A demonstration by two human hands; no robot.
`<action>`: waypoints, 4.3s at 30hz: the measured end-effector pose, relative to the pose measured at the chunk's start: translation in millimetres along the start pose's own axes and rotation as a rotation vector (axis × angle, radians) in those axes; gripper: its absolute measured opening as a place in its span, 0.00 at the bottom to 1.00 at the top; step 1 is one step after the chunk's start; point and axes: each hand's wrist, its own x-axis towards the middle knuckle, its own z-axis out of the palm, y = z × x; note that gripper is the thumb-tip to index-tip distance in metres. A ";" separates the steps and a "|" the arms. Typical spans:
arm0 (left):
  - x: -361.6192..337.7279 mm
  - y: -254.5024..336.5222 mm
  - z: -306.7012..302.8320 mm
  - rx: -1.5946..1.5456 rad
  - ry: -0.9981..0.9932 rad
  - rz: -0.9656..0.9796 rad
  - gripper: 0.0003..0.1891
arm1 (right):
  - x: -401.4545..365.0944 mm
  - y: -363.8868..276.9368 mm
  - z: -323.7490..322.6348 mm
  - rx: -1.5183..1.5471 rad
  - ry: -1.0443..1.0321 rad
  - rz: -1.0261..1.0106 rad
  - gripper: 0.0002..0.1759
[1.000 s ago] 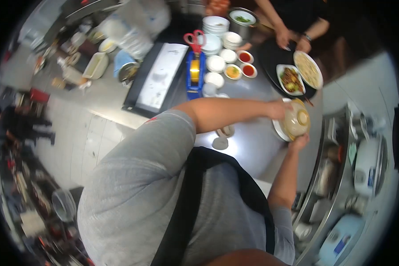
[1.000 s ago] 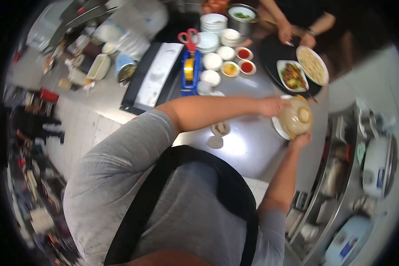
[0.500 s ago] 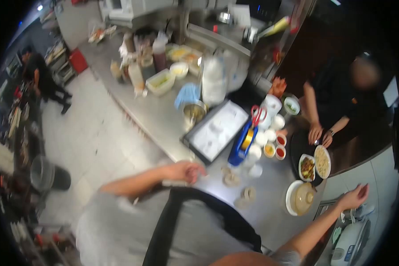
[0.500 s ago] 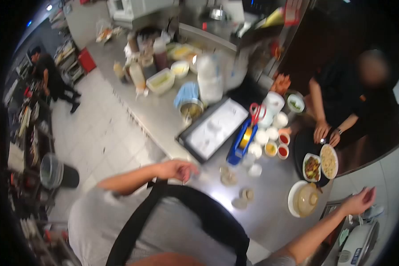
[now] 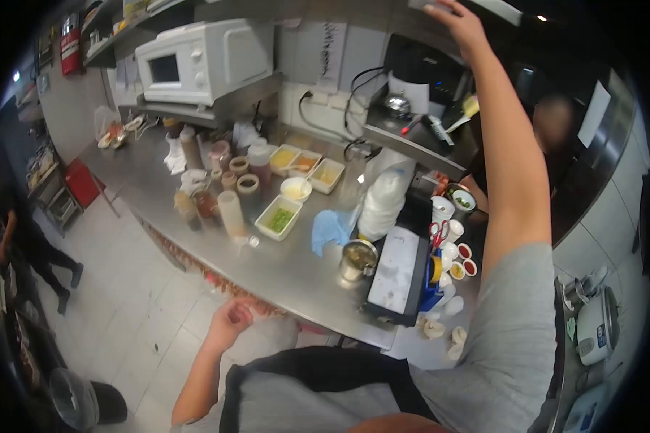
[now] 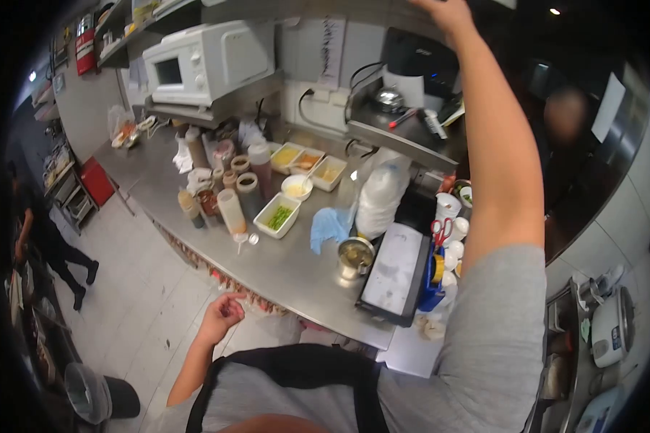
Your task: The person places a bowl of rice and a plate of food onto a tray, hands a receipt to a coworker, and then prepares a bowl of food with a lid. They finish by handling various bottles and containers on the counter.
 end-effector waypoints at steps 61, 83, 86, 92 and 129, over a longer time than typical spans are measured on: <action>118.4 -85.1 55.5 0.946 0.114 0.242 0.18 | -630.1 -7.0 157.3 0.304 -0.647 0.538 0.32; 119.8 -83.7 58.9 0.972 0.080 0.185 0.16 | -632.1 -3.2 160.5 0.271 -0.655 0.555 0.33; 120.8 -86.2 58.5 0.922 0.074 0.161 0.14 | -631.7 -3.9 159.7 0.287 -0.655 0.567 0.33; 119.7 -85.5 58.6 0.967 0.096 0.205 0.14 | -630.9 -3.6 159.4 0.264 -0.669 0.553 0.33; 119.3 -83.7 51.9 1.050 0.070 0.295 0.18 | -628.8 -5.5 157.4 0.318 -0.652 0.575 0.34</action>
